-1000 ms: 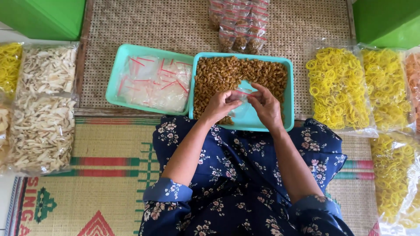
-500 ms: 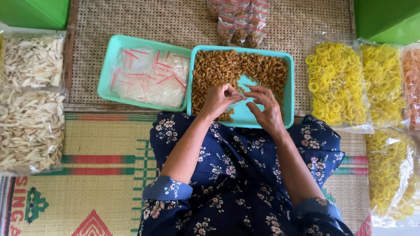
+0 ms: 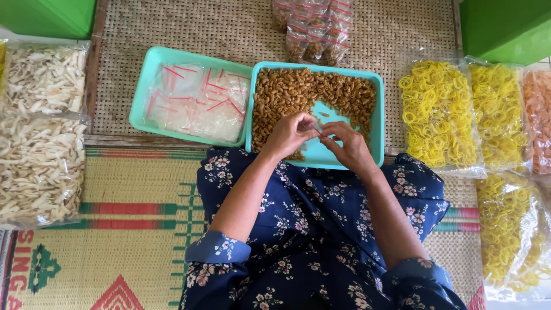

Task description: The person sits on a mat and repeatedly scoops brown spiral snacks from a tray into small plastic bags, then seals them and sets them aside. The person handles the snacks and bags by hand.

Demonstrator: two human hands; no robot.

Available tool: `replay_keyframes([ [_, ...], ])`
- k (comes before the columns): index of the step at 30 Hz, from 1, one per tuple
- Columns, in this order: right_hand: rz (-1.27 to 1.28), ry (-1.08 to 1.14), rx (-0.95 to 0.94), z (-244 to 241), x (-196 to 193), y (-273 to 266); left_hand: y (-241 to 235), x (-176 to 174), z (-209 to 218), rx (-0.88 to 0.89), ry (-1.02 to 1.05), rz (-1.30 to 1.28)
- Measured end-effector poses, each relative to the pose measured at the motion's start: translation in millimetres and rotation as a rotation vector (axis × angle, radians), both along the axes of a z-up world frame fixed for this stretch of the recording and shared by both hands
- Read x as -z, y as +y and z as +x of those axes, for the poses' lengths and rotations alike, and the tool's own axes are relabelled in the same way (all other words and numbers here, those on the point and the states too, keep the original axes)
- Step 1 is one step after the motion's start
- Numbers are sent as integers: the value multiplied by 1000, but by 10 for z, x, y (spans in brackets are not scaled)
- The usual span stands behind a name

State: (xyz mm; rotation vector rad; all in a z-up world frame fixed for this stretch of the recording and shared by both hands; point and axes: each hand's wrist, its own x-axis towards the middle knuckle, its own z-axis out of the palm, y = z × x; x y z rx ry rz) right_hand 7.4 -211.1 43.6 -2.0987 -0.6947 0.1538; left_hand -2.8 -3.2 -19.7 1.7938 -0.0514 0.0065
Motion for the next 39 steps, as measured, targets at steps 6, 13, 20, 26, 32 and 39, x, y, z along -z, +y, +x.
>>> replay_keyframes([
  [6, -201, -229, -79, -22, -115, 17, -2, -220, -93, 165, -320, 223],
  [13, -262, -314, -101, 219, 38, -172, -23, -326, -147, 268, -370, 410],
  [20, -71, 54, -43, 273, -44, -160, -70, -526, -36, 383, -404, 572],
  [26, 205, 423, 85, 224, 50, -127, 140, -890, 93, 418, -324, 581],
  [32, -89, 308, 194, 328, 757, -521, 460, -627, 201, 222, -344, 631],
  [39, -283, 206, 191, 399, 1060, -304, 548, -913, 265, 65, -359, 627],
])
